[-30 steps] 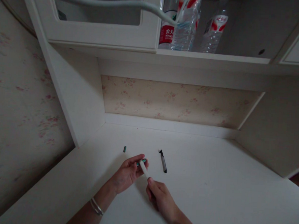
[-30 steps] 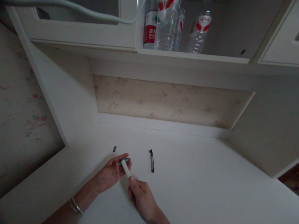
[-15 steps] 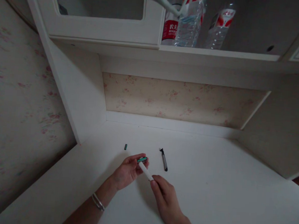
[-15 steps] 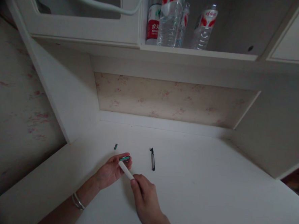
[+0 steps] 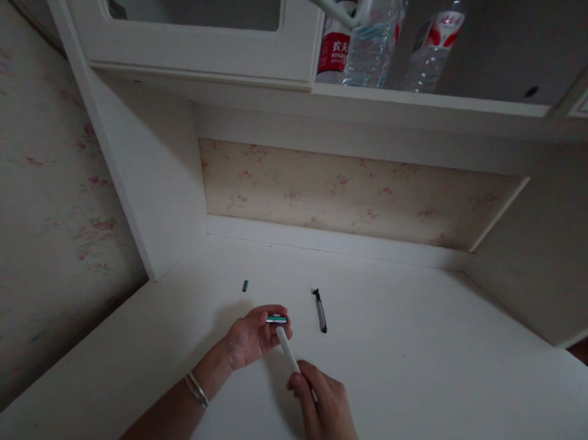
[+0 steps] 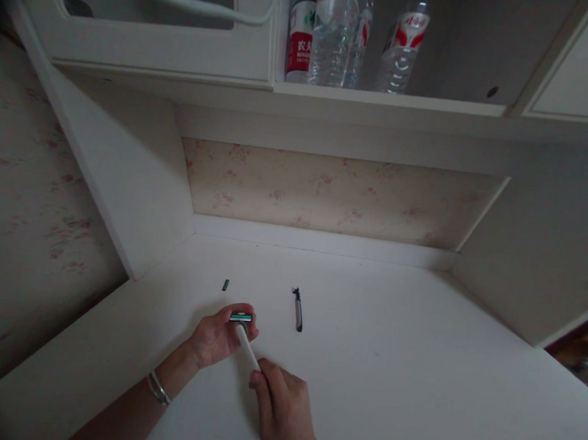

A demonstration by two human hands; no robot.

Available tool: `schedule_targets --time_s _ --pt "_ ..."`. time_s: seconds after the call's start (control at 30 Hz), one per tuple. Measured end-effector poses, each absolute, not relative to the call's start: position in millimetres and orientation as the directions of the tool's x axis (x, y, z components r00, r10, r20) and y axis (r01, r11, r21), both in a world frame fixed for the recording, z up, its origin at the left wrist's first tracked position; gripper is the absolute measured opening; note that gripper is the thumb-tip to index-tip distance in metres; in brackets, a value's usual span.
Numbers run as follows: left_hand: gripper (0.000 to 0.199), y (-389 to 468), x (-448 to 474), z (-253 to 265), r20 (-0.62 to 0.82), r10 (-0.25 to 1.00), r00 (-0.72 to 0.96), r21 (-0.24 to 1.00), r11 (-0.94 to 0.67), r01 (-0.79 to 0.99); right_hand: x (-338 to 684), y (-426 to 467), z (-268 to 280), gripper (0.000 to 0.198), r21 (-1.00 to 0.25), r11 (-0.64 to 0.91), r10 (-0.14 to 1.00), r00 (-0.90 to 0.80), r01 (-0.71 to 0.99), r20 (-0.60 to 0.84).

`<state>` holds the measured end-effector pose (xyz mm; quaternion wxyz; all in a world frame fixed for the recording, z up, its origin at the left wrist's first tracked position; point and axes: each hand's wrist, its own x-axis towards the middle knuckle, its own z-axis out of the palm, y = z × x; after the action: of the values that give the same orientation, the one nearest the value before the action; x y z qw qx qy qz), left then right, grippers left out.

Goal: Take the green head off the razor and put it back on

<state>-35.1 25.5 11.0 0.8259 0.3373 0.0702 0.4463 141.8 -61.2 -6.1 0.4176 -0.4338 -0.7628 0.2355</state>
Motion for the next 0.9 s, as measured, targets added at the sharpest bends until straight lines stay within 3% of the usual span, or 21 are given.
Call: schedule_targets --time_s 0.23,0.4,0.57,0.73,0.9 --pt "0.033 24 -29 8 0.161 0.779 0.607 0.626 0.394 -0.672 127 -58 -5 0.030 -0.888 0.328 0.926 -0.297 0.322 0.234" --pt "0.030 25 -27 8 0.171 0.788 0.591 0.629 0.374 -0.681 124 -57 -1 0.037 -0.927 0.249 0.959 -0.206 0.280 0.195" --pt "0.031 25 -25 8 0.159 0.788 0.594 0.635 0.379 -0.673 121 -57 -1 0.036 -0.936 0.259 0.941 -0.280 0.239 0.189" --pt "0.034 28 -24 2 0.181 0.782 0.596 0.642 0.365 -0.674 120 -55 -7 0.037 -0.983 0.136 0.987 -0.097 0.120 0.124" --pt "0.034 30 -22 0 0.160 0.820 0.549 0.624 0.347 -0.700 118 -56 -8 0.036 -0.971 0.189 0.965 -0.211 0.144 0.157"
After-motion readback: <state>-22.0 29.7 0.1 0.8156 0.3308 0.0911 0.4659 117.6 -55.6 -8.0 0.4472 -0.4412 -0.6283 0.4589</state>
